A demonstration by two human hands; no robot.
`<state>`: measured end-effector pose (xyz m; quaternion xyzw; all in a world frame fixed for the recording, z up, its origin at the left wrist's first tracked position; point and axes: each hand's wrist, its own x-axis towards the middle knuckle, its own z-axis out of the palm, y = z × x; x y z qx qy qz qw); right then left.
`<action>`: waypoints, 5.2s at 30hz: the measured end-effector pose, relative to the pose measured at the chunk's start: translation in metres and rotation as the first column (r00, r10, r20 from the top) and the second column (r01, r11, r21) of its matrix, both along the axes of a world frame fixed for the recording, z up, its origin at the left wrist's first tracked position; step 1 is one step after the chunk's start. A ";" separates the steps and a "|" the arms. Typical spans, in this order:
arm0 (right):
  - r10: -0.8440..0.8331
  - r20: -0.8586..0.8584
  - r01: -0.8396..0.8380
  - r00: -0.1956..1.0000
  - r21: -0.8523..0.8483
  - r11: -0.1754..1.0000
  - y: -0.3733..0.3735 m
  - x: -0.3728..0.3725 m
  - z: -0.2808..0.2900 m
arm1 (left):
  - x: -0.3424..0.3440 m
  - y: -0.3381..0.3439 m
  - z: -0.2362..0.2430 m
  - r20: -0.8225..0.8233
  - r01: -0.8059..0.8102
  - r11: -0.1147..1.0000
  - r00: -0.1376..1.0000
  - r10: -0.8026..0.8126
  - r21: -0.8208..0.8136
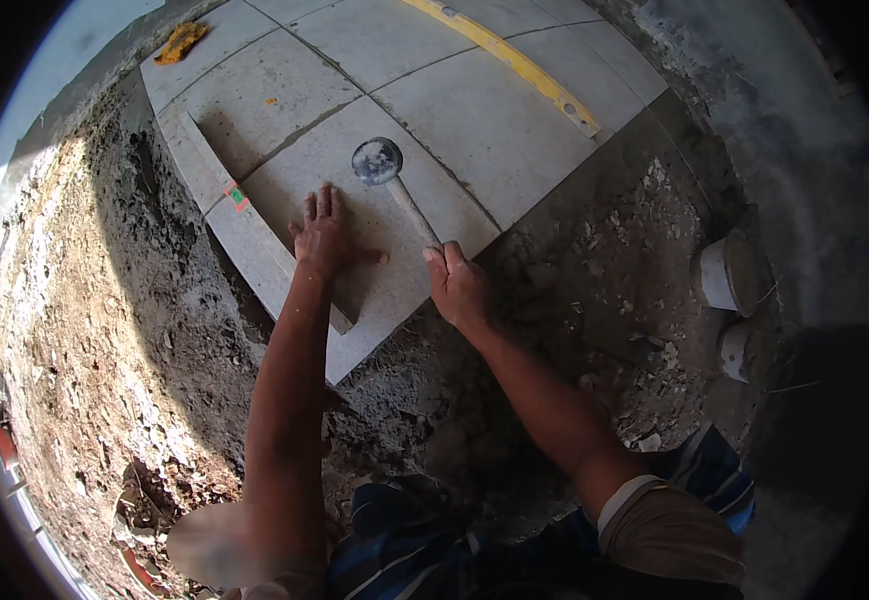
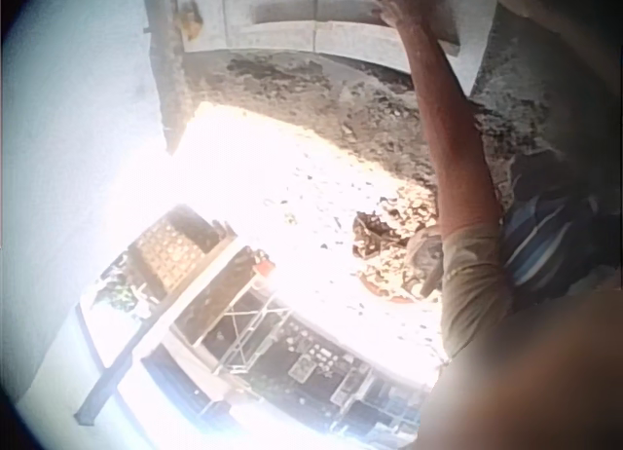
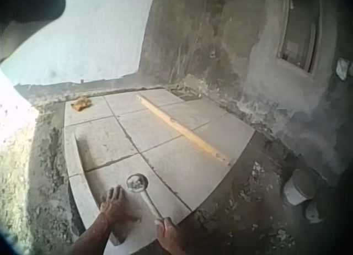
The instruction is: Laying ceramic tiles on a floor surface using a rubber mallet and spirit level to ensure a flat finish.
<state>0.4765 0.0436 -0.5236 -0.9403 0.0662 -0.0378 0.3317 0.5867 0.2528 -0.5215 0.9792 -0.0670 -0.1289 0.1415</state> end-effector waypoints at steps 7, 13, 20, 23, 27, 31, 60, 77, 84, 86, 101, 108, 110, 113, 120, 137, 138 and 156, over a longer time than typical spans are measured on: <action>0.013 -0.034 -0.011 0.999 0.063 0.998 0.005 0.012 0.003 | -0.001 0.000 -0.001 0.009 0.004 1.000 1.000 -0.004 0.000; 0.044 -0.083 -0.047 0.996 -0.032 0.998 0.010 0.045 -0.006 | -0.005 -0.001 -0.002 0.001 0.004 1.000 1.000 -0.004 0.006; -0.005 -0.074 0.005 0.997 -0.003 1.000 0.008 0.057 -0.012 | -0.005 0.004 0.002 -0.015 0.005 1.000 1.000 -0.004 0.026; -0.023 -0.083 0.022 0.996 -0.007 1.000 -0.009 0.065 -0.024 | -0.004 -0.007 0.006 0.000 0.019 1.000 1.000 -0.019 0.015; -0.062 -0.048 0.065 0.997 0.073 0.995 0.000 0.069 -0.013 | -0.004 0.004 0.004 -0.012 -0.002 1.000 1.000 0.002 0.022; -0.046 -0.051 0.046 0.998 0.000 0.999 -0.006 0.064 -0.017 | -0.003 0.000 0.005 -0.007 0.007 1.000 1.000 -0.007 0.018; -0.037 -0.139 0.055 0.990 0.131 0.990 -0.021 -0.010 -0.024 | -0.004 -0.010 0.002 -0.028 -0.027 0.999 0.999 0.028 0.033; 0.016 -0.181 0.002 0.983 0.103 0.995 -0.015 -0.025 -0.018 | -0.040 -0.018 0.016 0.009 -0.155 0.976 0.988 0.156 0.153; 0.015 -0.285 0.004 0.958 0.064 0.998 -0.024 -0.018 -0.017 | -0.054 0.076 0.061 0.424 -0.298 0.702 0.624 0.656 -0.647; 0.006 -0.218 0.018 0.976 0.108 0.994 -0.028 -0.019 -0.030 | -0.049 0.121 0.033 0.372 -0.492 0.750 0.660 0.652 -0.442; 0.099 0.067 -0.119 0.993 0.475 0.872 0.084 0.037 0.008 | -0.040 0.153 -0.009 0.113 -0.247 0.967 0.964 0.239 0.061; 0.206 -0.100 -0.211 0.973 -0.040 0.977 0.096 0.072 -0.009 | -0.041 0.145 -0.012 0.155 -0.280 0.958 0.951 0.268 0.067; 0.217 -0.122 -0.228 0.969 -0.081 0.970 0.098 0.078 -0.009 | -0.043 0.147 -0.011 0.131 -0.280 0.958 0.954 0.270 0.066; 0.218 -0.156 -0.232 0.963 -0.078 0.970 0.082 0.093 -0.023 | -0.034 0.142 -0.009 0.144 -0.273 0.960 0.954 0.264 0.052; 0.176 -0.030 -0.167 0.984 0.190 0.967 0.068 0.048 0.008 | -0.041 0.143 -0.002 0.088 -0.267 0.962 0.961 0.262 0.051; 0.191 -0.073 -0.181 0.979 0.119 0.976 0.065 0.036 -0.029 | -0.054 0.155 -0.003 0.083 -0.243 0.969 0.968 0.238 0.052; 0.162 -0.101 -0.151 0.982 0.106 0.983 0.056 0.034 -0.024 | -0.051 0.149 -0.003 0.094 -0.238 0.970 0.968 0.233 0.053; 0.107 -0.097 -0.074 0.990 0.294 0.953 0.016 -0.032 0.002 | -0.038 0.188 -0.030 0.345 -0.094 0.970 0.923 0.169 -0.224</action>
